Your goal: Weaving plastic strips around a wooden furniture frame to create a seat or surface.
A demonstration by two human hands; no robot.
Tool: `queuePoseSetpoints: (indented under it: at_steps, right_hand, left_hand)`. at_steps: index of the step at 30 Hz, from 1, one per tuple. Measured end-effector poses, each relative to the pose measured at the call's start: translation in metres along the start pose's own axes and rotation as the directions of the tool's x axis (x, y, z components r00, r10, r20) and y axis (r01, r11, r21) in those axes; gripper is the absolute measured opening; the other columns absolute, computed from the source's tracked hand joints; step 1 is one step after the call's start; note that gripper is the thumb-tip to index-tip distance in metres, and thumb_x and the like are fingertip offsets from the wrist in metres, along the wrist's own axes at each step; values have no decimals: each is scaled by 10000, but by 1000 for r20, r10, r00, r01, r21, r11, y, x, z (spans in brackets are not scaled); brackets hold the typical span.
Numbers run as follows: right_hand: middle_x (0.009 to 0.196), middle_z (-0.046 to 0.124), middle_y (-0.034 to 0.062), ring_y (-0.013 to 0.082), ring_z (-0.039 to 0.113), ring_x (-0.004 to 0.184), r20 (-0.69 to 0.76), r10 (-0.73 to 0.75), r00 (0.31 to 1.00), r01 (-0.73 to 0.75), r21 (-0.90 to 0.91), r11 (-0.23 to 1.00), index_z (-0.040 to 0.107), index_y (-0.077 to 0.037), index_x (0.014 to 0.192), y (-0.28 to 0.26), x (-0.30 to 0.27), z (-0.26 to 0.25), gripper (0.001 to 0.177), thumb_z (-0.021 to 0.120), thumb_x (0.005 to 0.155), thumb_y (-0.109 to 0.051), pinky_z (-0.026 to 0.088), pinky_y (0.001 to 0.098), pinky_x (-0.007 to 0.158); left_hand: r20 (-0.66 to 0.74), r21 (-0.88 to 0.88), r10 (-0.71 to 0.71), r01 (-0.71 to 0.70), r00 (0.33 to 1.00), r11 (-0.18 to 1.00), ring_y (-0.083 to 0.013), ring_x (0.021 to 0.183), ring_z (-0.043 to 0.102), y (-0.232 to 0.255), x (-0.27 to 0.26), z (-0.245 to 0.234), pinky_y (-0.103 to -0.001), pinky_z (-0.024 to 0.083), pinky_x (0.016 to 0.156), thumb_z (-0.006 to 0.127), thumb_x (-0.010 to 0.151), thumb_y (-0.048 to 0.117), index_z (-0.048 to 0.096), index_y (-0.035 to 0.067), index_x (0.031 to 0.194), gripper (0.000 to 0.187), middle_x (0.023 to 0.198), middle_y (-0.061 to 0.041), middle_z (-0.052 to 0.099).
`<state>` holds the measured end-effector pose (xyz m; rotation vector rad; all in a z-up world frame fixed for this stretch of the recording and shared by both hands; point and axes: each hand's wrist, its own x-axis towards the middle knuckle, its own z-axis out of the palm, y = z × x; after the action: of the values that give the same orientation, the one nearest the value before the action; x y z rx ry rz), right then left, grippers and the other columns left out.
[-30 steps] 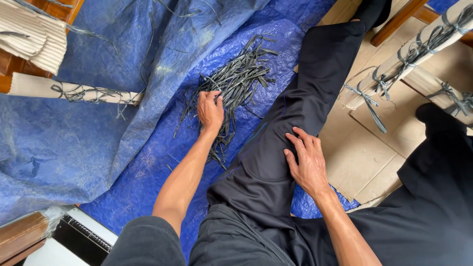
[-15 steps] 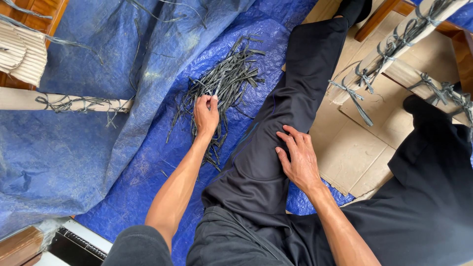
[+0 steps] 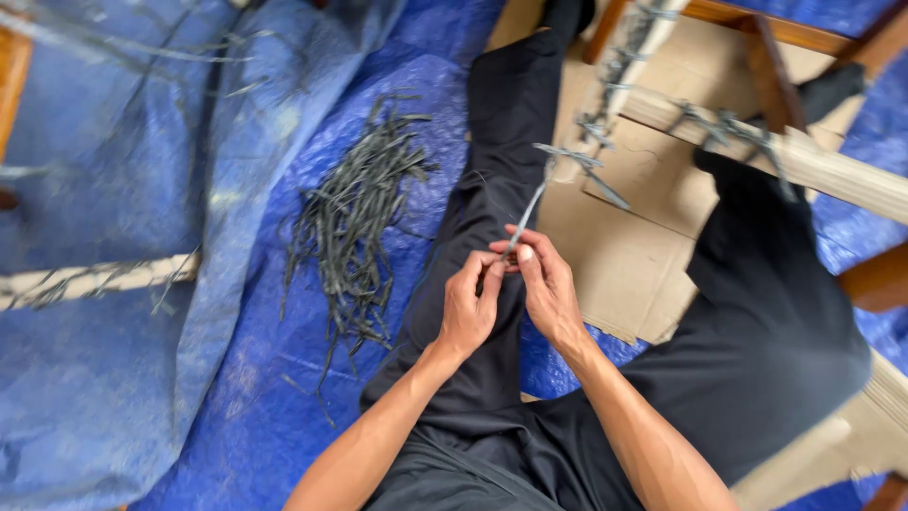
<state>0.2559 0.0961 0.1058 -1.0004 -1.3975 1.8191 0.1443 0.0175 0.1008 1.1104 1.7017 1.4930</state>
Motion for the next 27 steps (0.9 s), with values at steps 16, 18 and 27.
queuePoseSetpoints:
  at_steps: [16, 18, 27]
  right_hand:
    - [773, 537, 5, 119, 496, 643, -789, 61, 611, 522, 460, 718, 572, -77, 1050, -15, -17, -192, 166, 520, 1070, -234, 438, 276, 604]
    - [769, 498, -23, 107, 442, 646, -679, 301, 669, 409, 675, 615, 583, -80, 1060, 29, -1, -239, 114, 562, 1051, -192, 384, 265, 591]
    - [849, 634, 11, 127, 546, 679, -617, 215, 757, 169, 502, 848, 593, -101, 1079, -10, 81, -253, 96, 568, 986, -99, 450, 298, 571]
  left_hand:
    - [331, 218, -19, -56, 944, 974, -139, 611, 539, 27, 33, 44, -285, 451, 585, 633, 1022, 129, 718, 24, 1013, 136, 797, -70, 642]
    - [362, 179, 125, -200, 924, 963, -129, 613, 533, 48, 56, 56, -279, 438, 573, 650, 1010, 120, 707, 22, 1009, 114, 838, -60, 660]
    - [590, 100, 388, -541, 708, 835, -248, 954, 692, 129, 159, 189, -368, 549, 811, 648, 999, 143, 662, 77, 1130, 148, 1061, -89, 645]
